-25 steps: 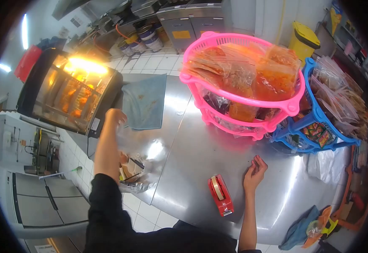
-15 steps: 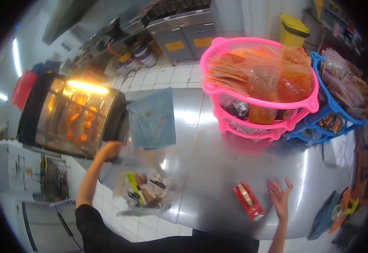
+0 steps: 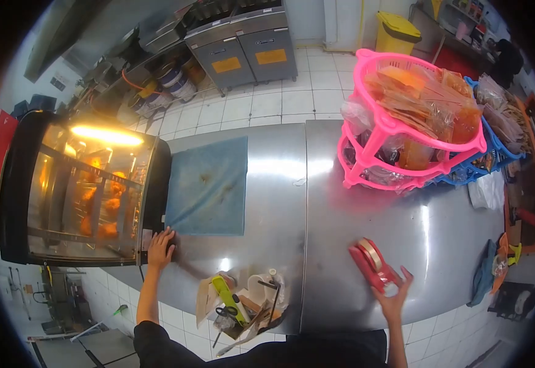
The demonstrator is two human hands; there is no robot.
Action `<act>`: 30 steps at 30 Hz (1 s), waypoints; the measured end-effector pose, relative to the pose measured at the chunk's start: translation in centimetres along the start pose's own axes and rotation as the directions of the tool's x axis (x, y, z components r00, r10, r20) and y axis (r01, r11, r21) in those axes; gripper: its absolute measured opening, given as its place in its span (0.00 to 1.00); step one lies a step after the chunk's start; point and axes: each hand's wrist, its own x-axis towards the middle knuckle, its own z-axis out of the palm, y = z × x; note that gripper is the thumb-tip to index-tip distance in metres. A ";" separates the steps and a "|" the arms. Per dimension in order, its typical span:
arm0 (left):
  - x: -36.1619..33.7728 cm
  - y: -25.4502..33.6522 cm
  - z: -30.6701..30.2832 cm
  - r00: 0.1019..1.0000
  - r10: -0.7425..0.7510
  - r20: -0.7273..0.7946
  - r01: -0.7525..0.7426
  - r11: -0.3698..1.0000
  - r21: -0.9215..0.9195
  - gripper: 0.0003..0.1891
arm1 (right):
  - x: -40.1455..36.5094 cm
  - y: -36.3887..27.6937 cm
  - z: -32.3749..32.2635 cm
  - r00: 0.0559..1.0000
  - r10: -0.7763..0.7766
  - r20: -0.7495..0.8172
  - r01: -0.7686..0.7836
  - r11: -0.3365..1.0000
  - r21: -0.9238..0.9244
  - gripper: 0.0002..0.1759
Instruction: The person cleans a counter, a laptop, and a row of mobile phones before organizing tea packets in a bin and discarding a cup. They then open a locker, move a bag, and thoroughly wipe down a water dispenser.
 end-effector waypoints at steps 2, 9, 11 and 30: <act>0.1 -0.5 0.3 1.000 -0.001 -0.004 0.001 1.000 0.015 0.24 | 0.7 -1.3 5.6 0.993 0.060 -0.098 -0.052 0.995 0.082 0.52; 12.9 4.4 -2.4 0.988 -0.149 0.036 0.152 0.982 -0.111 0.26 | 10.4 -6.0 17.6 0.959 -0.054 -0.277 0.112 0.973 0.201 0.47; 17.9 6.7 -1.7 0.979 -0.157 0.129 0.180 0.963 -0.202 0.38 | 12.3 -8.0 20.2 0.939 0.010 -0.343 0.094 0.954 0.285 0.47; 27.2 11.6 -3.3 0.989 -0.141 0.043 0.110 0.900 0.422 0.52 | 21.8 -9.2 30.2 0.587 0.215 -0.781 0.065 0.948 0.310 0.47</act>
